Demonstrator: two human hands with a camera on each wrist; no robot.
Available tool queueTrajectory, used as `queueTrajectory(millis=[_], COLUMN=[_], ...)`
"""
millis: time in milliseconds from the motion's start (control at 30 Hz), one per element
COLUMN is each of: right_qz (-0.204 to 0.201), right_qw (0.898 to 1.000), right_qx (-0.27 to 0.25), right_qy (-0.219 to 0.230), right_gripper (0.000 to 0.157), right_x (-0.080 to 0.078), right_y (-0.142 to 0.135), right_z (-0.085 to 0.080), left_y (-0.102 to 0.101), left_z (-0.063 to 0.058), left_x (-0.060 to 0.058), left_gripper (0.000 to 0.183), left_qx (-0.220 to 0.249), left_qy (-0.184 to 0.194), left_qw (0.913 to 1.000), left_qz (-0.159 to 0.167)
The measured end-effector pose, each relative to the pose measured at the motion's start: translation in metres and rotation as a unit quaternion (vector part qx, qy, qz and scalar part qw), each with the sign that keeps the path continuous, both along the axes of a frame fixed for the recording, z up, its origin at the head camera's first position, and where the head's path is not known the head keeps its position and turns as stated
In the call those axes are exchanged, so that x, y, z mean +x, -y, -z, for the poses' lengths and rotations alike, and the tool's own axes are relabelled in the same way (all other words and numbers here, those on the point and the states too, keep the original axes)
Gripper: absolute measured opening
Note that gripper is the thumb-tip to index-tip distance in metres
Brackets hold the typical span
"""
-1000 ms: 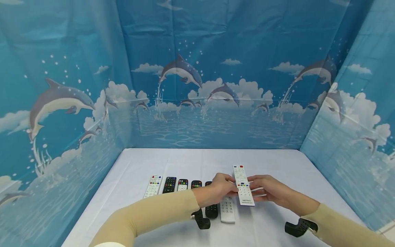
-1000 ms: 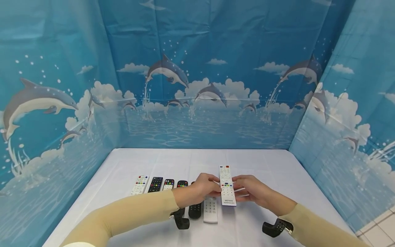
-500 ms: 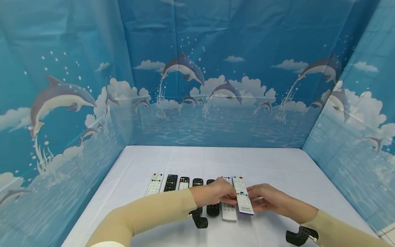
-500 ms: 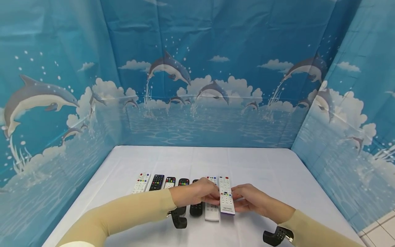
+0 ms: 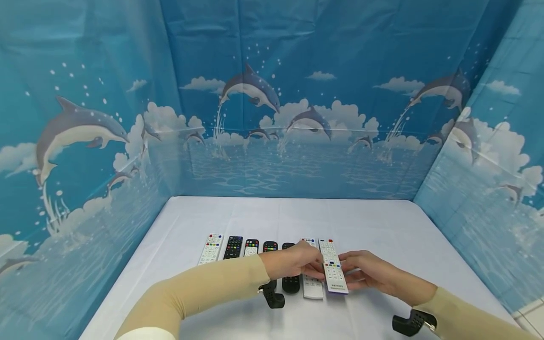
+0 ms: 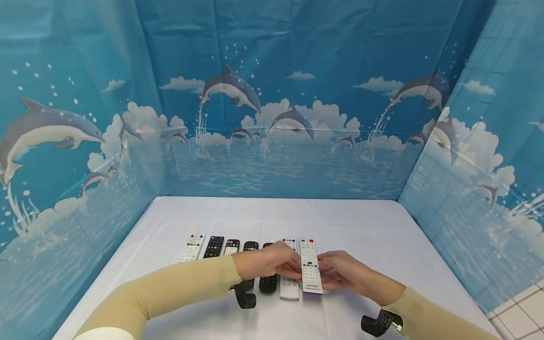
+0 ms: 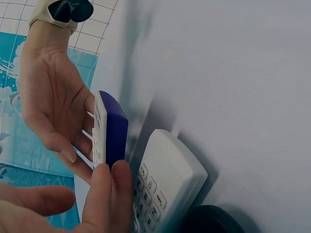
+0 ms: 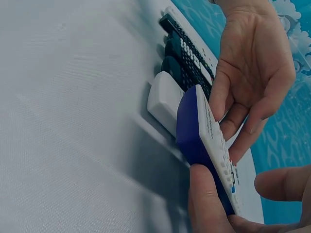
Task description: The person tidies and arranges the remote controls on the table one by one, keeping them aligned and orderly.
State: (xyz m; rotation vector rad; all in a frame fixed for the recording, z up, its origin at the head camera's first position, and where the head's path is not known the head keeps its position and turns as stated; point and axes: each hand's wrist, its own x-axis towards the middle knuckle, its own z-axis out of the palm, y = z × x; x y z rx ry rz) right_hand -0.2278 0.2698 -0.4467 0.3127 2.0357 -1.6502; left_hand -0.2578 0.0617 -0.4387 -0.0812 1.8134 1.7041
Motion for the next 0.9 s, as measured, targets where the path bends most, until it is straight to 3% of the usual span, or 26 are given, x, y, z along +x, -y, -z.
queueTrajectory(millis=[700, 900], right_qz=[0.004, 0.001], right_qw=[1.000, 1.000], right_qx=[0.024, 0.027], right_qy=[0.012, 0.011], right_gripper=[0.055, 0.055], right_x=[0.005, 0.004], right_y=[-0.003, -0.002], right_z=[0.013, 0.015], left_y=[0.000, 0.005], left_z=[-0.004, -0.003], left_x=[0.006, 0.007], left_gripper=[0.061, 0.041], left_qx=[-0.015, -0.019], left_qy=[-0.005, -0.010], left_qw=[0.9997, 0.9996], left_qz=[0.016, 0.020])
